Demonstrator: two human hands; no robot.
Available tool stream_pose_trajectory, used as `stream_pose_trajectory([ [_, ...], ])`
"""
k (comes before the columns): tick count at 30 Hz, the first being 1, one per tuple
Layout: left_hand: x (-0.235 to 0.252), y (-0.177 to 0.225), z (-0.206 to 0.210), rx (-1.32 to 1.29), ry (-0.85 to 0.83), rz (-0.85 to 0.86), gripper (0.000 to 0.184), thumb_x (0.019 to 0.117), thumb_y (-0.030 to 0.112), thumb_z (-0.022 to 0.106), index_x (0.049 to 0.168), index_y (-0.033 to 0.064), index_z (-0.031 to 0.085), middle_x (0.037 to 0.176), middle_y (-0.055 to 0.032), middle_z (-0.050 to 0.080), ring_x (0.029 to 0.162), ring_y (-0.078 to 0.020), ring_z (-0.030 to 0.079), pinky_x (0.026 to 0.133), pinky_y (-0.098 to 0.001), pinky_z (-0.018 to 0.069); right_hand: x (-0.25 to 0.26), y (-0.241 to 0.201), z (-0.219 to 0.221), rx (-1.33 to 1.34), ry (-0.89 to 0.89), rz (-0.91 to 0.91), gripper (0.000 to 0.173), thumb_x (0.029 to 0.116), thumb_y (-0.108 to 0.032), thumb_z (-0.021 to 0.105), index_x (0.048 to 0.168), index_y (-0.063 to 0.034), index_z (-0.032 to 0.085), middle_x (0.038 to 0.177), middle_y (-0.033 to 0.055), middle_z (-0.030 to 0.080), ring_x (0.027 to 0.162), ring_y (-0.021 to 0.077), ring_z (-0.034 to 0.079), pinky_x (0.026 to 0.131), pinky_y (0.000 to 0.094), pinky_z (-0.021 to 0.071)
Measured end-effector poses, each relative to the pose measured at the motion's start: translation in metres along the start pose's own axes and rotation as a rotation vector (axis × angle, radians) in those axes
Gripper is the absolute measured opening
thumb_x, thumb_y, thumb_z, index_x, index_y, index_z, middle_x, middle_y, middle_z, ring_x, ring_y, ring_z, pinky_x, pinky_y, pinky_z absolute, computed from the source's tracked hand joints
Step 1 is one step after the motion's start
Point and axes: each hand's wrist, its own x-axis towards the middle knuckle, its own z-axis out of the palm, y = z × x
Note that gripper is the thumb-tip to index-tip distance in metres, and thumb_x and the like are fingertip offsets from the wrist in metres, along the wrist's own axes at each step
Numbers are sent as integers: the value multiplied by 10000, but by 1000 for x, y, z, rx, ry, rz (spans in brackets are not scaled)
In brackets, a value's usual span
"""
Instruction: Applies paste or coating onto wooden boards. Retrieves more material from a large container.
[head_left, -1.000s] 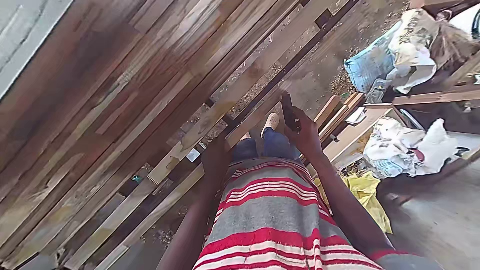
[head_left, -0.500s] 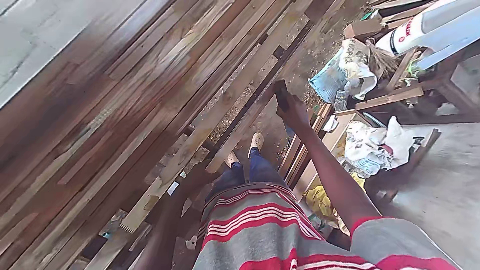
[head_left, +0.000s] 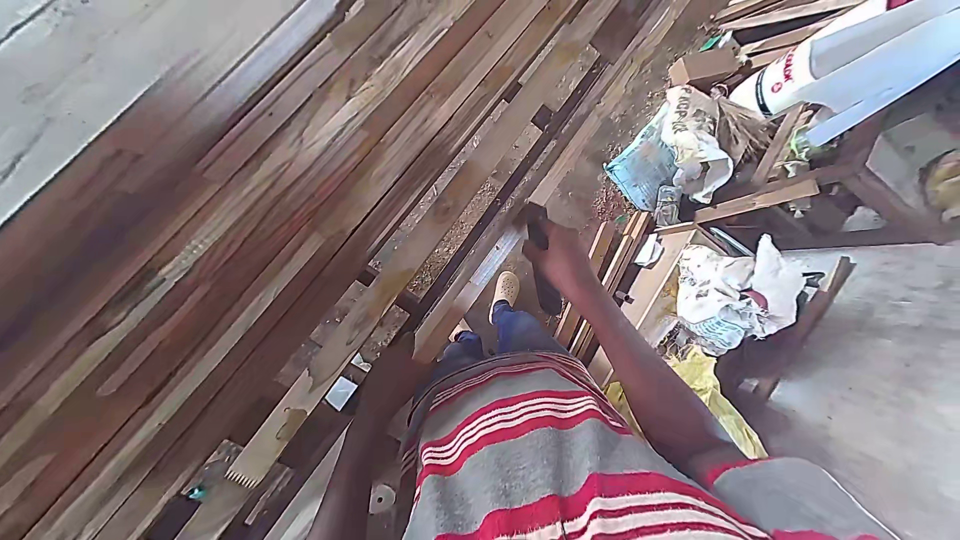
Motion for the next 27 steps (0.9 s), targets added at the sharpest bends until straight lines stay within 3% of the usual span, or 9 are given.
stream_pose_trajectory([
  [3,3,-7,-1,-36,2,47,632,919,343,753,1399,-8,539,1164,-296,670,1116,-465,653,957,-649,496,-3,-2,-2,-121,-112,-5,451,990,-350,667,1346,-76,646,1025,207,715,940,374,702,800,591,553],
  [6,12,-15,-4,-103,-25,80,625,914,322,760,1405,-4,550,1178,-293,668,1117,-437,657,976,-633,489,12,11,-23,-82,-46,-65,443,977,-304,694,1354,-80,631,1026,210,714,939,374,702,815,593,552],
  [11,23,-28,-9,-274,-134,100,554,907,255,781,1360,5,581,1177,-236,665,1067,-331,660,966,-536,511,109,56,-49,-1,144,-218,682,972,-206,700,1573,-107,393,1319,272,609,1128,437,654,956,596,528],
  [12,23,-28,-10,-269,-132,93,565,896,261,789,1360,11,586,1207,-228,664,1111,-324,652,996,-528,501,129,65,-47,-14,191,-283,682,963,-183,701,1569,-92,403,1367,273,582,1120,440,661,938,588,546],
  [15,17,-22,-14,-127,-96,-33,700,897,362,803,1437,9,531,1309,-293,617,1245,-424,593,1066,-613,438,170,101,-23,31,418,-594,621,901,-79,749,1481,-46,531,1317,269,613,985,415,710,788,546,610],
  [17,7,-19,-5,-58,-44,-148,768,876,453,798,1474,57,524,1319,-306,617,1253,-481,580,1045,-684,425,181,130,-5,77,466,-699,583,865,-26,764,1424,-43,598,1264,276,638,930,410,720,728,537,620],
  [21,-10,7,7,-121,203,-294,647,868,356,812,1416,99,584,1285,-248,655,1222,-433,614,1034,-679,441,190,167,-4,31,286,-710,542,899,-82,741,1424,-59,606,1237,280,641,996,417,705,785,538,610],
  [24,-17,14,19,-90,370,-363,692,846,366,842,1410,69,574,1291,-271,650,1234,-463,604,1044,-684,425,174,220,-5,13,79,-526,468,952,-153,695,1407,-70,625,1264,293,638,1039,439,692,858,564,586],
  [27,-11,17,39,-122,625,-334,822,773,319,904,1422,-19,526,1363,-318,577,1296,-509,530,1084,-702,376,182,213,-44,169,98,-467,492,940,-93,665,1403,31,557,1283,264,639,1081,381,684,920,540,572],
])
